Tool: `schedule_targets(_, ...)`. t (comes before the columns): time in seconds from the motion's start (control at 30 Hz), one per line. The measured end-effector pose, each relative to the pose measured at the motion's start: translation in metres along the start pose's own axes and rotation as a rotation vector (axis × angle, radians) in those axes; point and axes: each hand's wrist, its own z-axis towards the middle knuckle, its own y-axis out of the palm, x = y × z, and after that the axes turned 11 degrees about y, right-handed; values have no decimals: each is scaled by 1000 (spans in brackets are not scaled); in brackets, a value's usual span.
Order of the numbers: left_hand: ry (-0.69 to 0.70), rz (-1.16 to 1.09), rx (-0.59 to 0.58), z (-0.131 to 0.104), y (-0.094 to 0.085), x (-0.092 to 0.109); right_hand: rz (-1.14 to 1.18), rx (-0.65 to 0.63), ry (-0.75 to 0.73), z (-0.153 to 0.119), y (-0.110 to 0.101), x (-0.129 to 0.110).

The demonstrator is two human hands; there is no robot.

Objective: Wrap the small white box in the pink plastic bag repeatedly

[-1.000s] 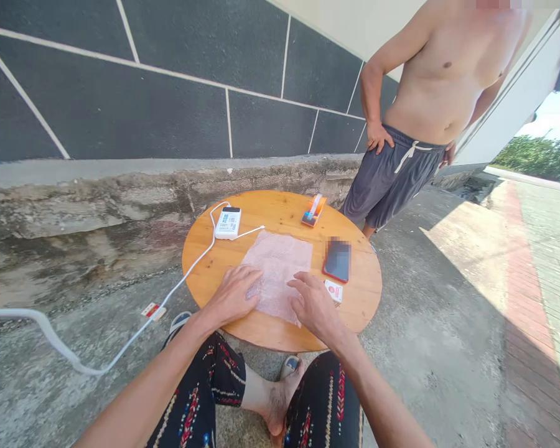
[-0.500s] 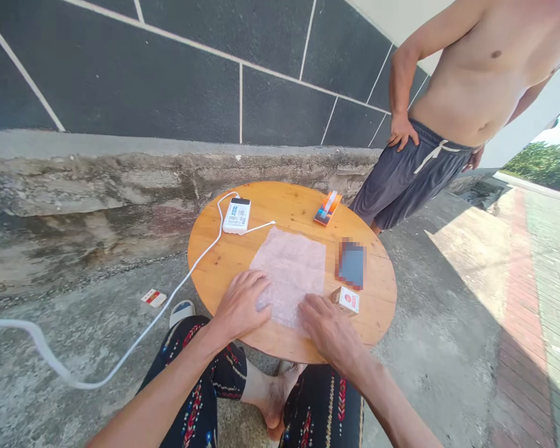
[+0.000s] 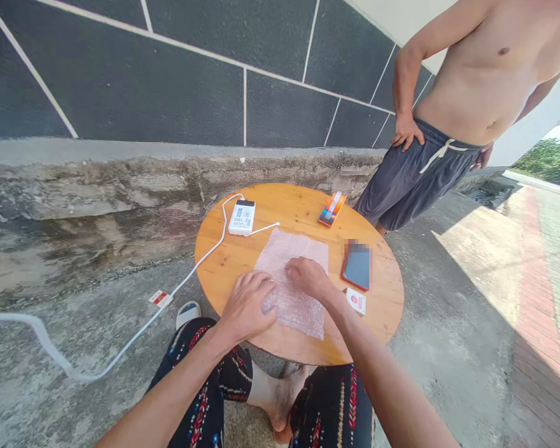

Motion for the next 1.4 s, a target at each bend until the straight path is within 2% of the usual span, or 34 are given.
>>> schedule_targets(0.1,-4,-3,17,0,-1,1,-26,76,125,13,-13,23)
schedule_targets(0.17,-2,-11,22,-1,-2,1,-18,120,143,16,-18,25)
schedule_targets(0.2,-1,-14,24,-1,-2,1,34,96,115,16,-18,20)
schedule_targets(0.23,0,-18,24,-1,-2,1,121,28,66,18,-16,13)
schedule_targets(0.3,-2,-27,23,-1,-2,0,354,-194,-41,27,-9,-4)
schedule_targets(0.33,-6,-31,24,-1,-2,0,453,-295,-64,34,-7,-11)
schedule_targets(0.37,-9,-34,23,-1,-2,0,514,-341,-51,43,-6,-16)
schedule_targets(0.4,-12,-36,23,-1,-2,0,543,-318,0,52,-8,-17)
schedule_targets(0.5,-17,-38,26,-1,-3,1,564,-124,120,69,-22,-6)
schedule_targets(0.57,-20,-43,27,-1,-3,1,563,-65,165,62,-29,5)
schedule_targets(0.6,-18,-47,27,-1,-4,1,565,-78,171,54,-30,9)
schedule_targets(0.63,-15,-50,26,-1,-4,1,571,-123,165,44,-29,12)
schedule_targets(0.7,-9,-52,24,-1,-4,0,590,-432,64,24,-25,19)
schedule_targets(0.73,-8,-51,23,-1,-4,0,569,-504,44,17,-23,24)
schedule_targets(0.77,-8,-48,24,-1,-4,0,530,-487,48,12,-23,29)
schedule_targets(0.8,-8,-45,25,-1,-4,0,487,-402,73,9,-25,36)
schedule_targets(0.9,1,-32,26,-1,-3,-1,392,-55,169,8,-38,54)
schedule_targets(0.93,6,-28,24,-1,-3,-1,385,4,182,8,-42,55)
schedule_targets(1.03,22,-13,23,-1,-2,-1,435,-21,135,3,-38,39)
schedule_targets(1.13,32,4,34,-1,0,0,563,-207,-16,5,-18,7)
schedule_targets(1.17,35,9,38,-1,0,0,560,-283,-49,8,-13,0)
schedule_targets(1.2,35,13,40,-1,0,0,520,-295,-74,13,-10,-4)
schedule_targets(1.3,33,23,38,-1,1,1,423,-134,-19,23,-15,6)
schedule_targets(1.4,36,24,32,-1,1,0,367,33,42,9,-23,22)
